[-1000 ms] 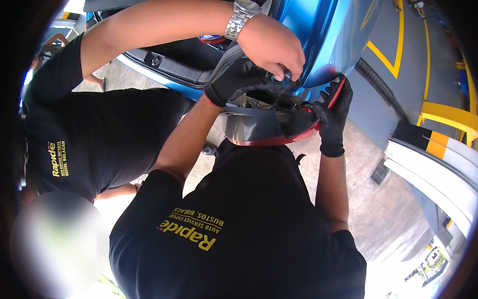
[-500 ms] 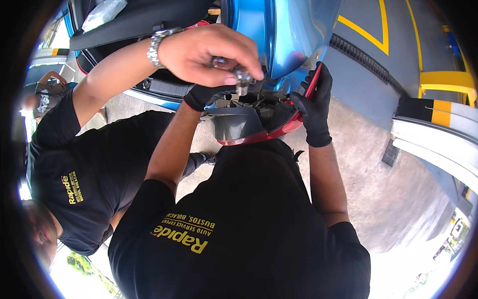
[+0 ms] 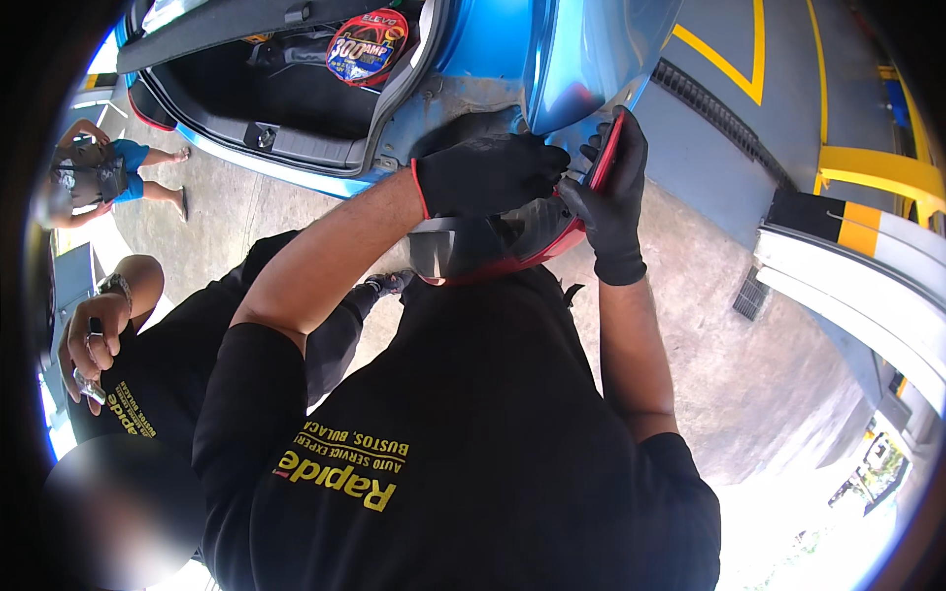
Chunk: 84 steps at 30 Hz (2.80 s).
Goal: The person removes the rear taillight assembly from a blue car using a screwdriver, disconnects the wiring, and removes two light bulbs. The person then holds the bulbs up for inspection.
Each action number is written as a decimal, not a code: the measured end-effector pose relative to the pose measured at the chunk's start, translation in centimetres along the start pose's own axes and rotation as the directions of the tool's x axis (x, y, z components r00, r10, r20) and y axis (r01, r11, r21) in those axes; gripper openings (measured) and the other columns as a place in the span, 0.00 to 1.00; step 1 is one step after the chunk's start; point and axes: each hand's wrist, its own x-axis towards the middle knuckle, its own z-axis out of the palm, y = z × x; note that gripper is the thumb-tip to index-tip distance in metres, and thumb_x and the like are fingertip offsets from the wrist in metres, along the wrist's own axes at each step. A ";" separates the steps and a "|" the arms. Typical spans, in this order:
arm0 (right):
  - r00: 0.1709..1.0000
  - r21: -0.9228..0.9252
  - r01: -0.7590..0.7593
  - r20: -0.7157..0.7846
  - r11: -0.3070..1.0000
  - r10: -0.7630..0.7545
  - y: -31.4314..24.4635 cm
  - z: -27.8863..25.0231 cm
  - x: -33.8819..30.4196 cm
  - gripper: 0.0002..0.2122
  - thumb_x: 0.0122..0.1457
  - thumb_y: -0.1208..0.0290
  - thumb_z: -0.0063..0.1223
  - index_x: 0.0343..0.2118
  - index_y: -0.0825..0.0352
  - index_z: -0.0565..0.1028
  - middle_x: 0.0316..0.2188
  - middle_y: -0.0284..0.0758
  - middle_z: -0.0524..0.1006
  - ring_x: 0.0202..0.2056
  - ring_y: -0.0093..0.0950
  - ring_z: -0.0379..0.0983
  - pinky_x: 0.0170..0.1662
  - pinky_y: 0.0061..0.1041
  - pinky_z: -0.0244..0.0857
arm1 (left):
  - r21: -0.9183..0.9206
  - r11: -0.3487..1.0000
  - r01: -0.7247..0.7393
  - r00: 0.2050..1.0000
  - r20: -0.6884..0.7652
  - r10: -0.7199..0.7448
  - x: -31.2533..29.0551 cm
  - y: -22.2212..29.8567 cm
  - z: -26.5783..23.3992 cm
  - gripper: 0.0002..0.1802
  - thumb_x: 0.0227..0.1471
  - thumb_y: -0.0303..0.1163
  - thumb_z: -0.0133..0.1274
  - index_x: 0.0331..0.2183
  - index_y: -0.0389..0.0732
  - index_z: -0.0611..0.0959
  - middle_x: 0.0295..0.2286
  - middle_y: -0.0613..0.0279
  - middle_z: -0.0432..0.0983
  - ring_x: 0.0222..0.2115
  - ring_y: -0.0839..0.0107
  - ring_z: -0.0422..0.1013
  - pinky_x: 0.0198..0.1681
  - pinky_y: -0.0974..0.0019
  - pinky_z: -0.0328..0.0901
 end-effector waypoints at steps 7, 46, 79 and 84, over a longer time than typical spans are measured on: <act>1.000 0.025 0.011 -0.028 1.000 -0.010 1.8 -0.2 2.1 0.49 0.39 0.82 0.64 0.70 0.61 0.56 0.57 0.37 0.66 0.56 0.33 0.67 0.59 0.39 0.69 | -0.135 0.991 0.009 0.998 0.060 -0.001 3.6 -2.1 -1.0 0.11 0.59 0.36 0.55 0.38 0.40 0.84 0.38 0.52 0.82 0.41 0.49 0.78 0.45 0.53 0.73; 0.988 0.201 -0.028 -0.146 0.979 0.058 2.7 0.5 1.6 0.46 0.41 0.76 0.67 0.69 0.64 0.60 0.54 0.36 0.68 0.54 0.33 0.69 0.59 0.39 0.67 | -0.502 0.846 0.181 0.967 0.249 -0.059 4.6 -3.7 0.7 0.10 0.59 0.24 0.56 0.43 0.36 0.84 0.40 0.52 0.81 0.40 0.62 0.78 0.47 0.62 0.72; 0.895 0.232 -0.284 -0.285 0.930 0.344 2.7 1.3 7.5 0.08 0.50 0.70 0.52 0.33 0.65 0.73 0.33 0.31 0.74 0.37 0.28 0.72 0.36 0.30 0.70 | -0.710 0.514 0.481 0.228 -0.465 -0.855 -19.8 -9.4 11.9 0.46 0.62 0.45 0.61 0.68 0.31 0.57 0.65 0.34 0.50 0.67 0.47 0.50 0.68 0.55 0.54; 0.916 0.316 -0.214 -0.265 0.924 0.302 3.3 1.8 7.5 0.13 0.51 0.71 0.53 0.41 0.66 0.72 0.37 0.31 0.74 0.41 0.27 0.70 0.48 0.27 0.66 | -0.589 0.695 0.413 0.371 -0.588 -0.719 -18.9 -7.6 11.5 0.69 0.39 0.39 0.76 0.70 0.28 0.49 0.67 0.37 0.44 0.70 0.48 0.44 0.72 0.52 0.49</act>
